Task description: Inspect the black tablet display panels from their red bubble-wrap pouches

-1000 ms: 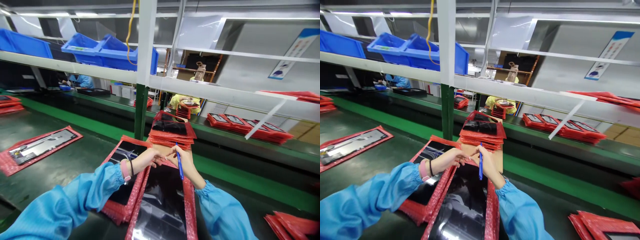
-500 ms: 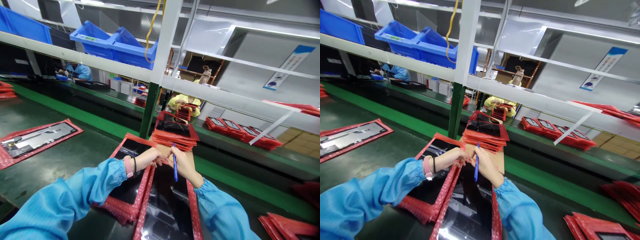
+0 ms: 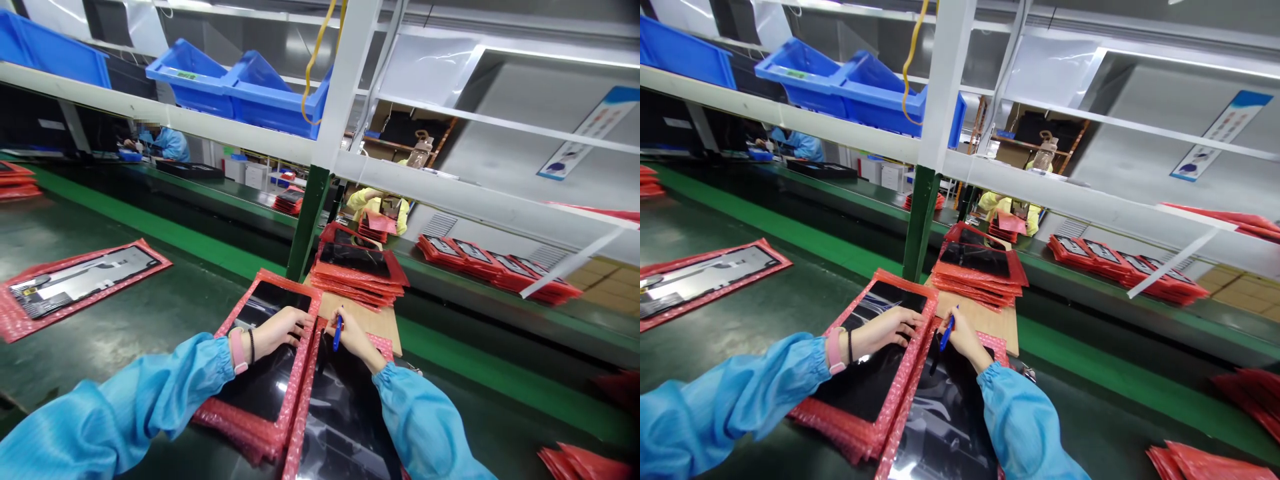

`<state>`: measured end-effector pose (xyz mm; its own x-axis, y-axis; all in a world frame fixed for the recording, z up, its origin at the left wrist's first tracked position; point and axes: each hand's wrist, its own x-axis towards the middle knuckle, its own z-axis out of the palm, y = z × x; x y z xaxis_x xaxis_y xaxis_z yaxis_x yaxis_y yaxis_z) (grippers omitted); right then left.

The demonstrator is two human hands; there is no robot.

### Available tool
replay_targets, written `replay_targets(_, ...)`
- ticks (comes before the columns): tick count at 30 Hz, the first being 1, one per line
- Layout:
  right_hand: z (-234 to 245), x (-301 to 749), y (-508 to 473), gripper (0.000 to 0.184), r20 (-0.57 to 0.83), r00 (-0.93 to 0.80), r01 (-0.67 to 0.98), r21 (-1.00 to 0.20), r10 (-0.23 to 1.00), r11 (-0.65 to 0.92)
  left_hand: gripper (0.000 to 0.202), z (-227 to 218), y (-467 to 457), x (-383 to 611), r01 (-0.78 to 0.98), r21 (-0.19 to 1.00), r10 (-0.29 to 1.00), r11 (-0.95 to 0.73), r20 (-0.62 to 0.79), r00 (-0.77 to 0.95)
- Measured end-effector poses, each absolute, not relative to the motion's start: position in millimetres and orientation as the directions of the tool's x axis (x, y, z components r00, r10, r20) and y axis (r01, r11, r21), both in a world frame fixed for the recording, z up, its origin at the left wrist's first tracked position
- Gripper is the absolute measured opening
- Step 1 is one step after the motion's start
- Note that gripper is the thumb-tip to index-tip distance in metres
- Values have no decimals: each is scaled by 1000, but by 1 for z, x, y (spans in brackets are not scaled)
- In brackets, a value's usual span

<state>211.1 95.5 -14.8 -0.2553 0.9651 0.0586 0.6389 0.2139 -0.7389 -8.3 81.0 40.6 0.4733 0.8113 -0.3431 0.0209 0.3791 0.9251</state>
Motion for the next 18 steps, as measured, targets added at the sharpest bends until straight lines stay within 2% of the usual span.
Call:
replay_targets(10,-22,207,98,32,34,-234,648,-739,972,182,23,36,83,-3,0,912,802,411,-361,477)
replay_targets(15,-29,205,103,32,86,-179,685,-704,980,187,20,33,83,2,-31,899,805,436,-375,459)
replay_targets(18,-32,208,104,33,152,-109,702,-688,982,184,10,36,72,6,-73,889,818,453,-382,430)
